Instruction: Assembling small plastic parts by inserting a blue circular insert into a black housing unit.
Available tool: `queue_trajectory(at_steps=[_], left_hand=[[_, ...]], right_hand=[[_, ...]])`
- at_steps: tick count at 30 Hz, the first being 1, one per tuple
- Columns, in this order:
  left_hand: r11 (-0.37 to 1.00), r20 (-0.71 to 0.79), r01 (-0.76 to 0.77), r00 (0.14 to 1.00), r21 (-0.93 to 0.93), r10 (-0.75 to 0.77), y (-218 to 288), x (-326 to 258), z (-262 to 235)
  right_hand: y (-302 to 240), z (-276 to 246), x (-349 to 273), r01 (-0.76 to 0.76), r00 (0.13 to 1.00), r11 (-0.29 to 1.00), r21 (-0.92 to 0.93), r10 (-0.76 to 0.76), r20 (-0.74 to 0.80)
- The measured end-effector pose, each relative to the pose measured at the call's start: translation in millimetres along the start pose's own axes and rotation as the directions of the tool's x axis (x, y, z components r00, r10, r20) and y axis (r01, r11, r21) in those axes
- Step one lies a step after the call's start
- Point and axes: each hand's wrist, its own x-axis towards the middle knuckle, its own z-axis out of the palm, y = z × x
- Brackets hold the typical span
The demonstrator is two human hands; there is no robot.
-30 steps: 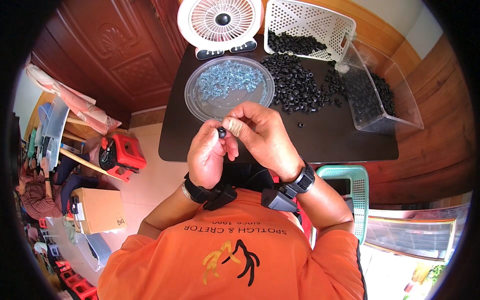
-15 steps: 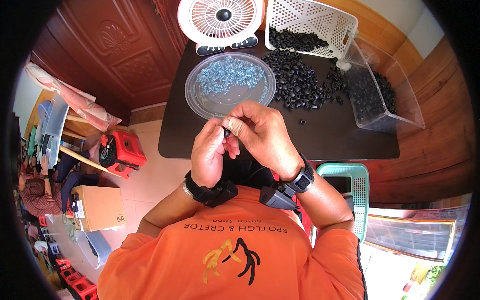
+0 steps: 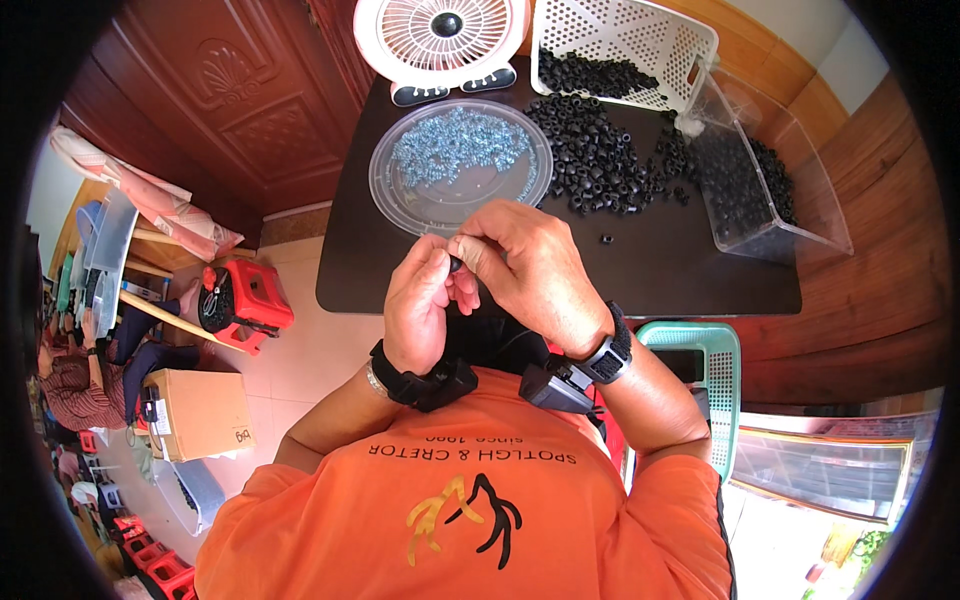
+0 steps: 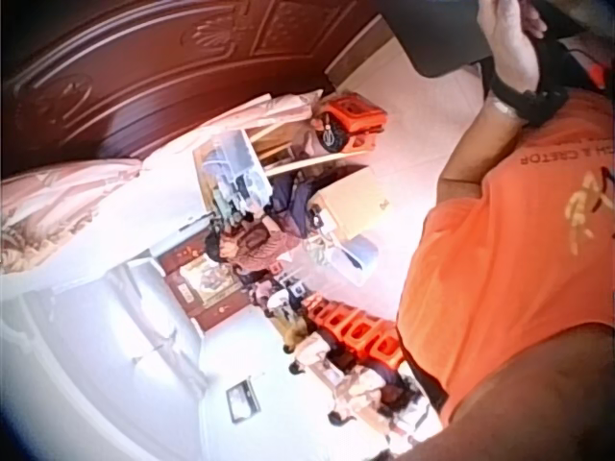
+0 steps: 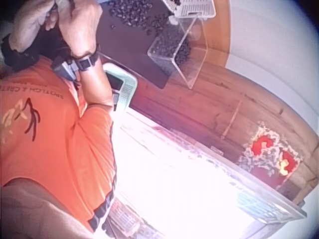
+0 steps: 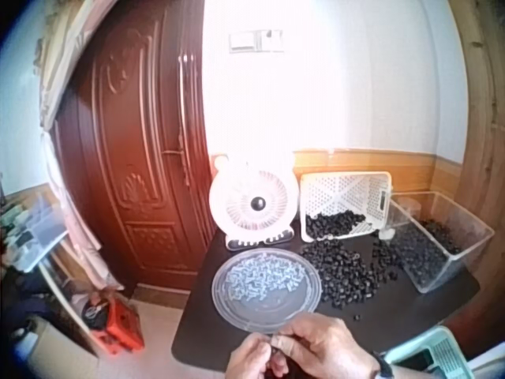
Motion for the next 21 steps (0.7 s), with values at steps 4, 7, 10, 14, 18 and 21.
queue_trajectory(at_steps=[4,7,10,14,18,21], left_hand=[[1.000,-0.007,0.004,1.000,0.016,-0.004,-2,0,-1],[0.998,-0.023,0.019,1.000,-0.055,-0.020,-2,0,1],[0.988,-0.050,-0.015,0.999,-0.154,0.008,1,1,4],[0.997,0.007,-0.022,1.000,-0.072,0.023,3,0,5],[0.994,0.027,0.014,1.000,-0.107,-0.011,9,-4,8],[0.990,0.064,0.043,0.997,-0.132,-0.034,9,-8,8]], right_hand=[[2,1,-3,0.108,0.994,0.991,-0.081,-0.109,-0.007],[0,6,-8,0.148,0.988,0.984,-0.097,-0.151,-0.024],[1,11,-15,0.169,0.982,0.978,-0.120,-0.177,-0.059],[8,18,-20,0.186,0.972,0.967,-0.177,-0.207,-0.109],[14,16,-22,0.234,0.958,0.957,-0.172,-0.257,-0.126],[17,13,-24,0.251,0.952,0.965,-0.073,-0.260,-0.162]])
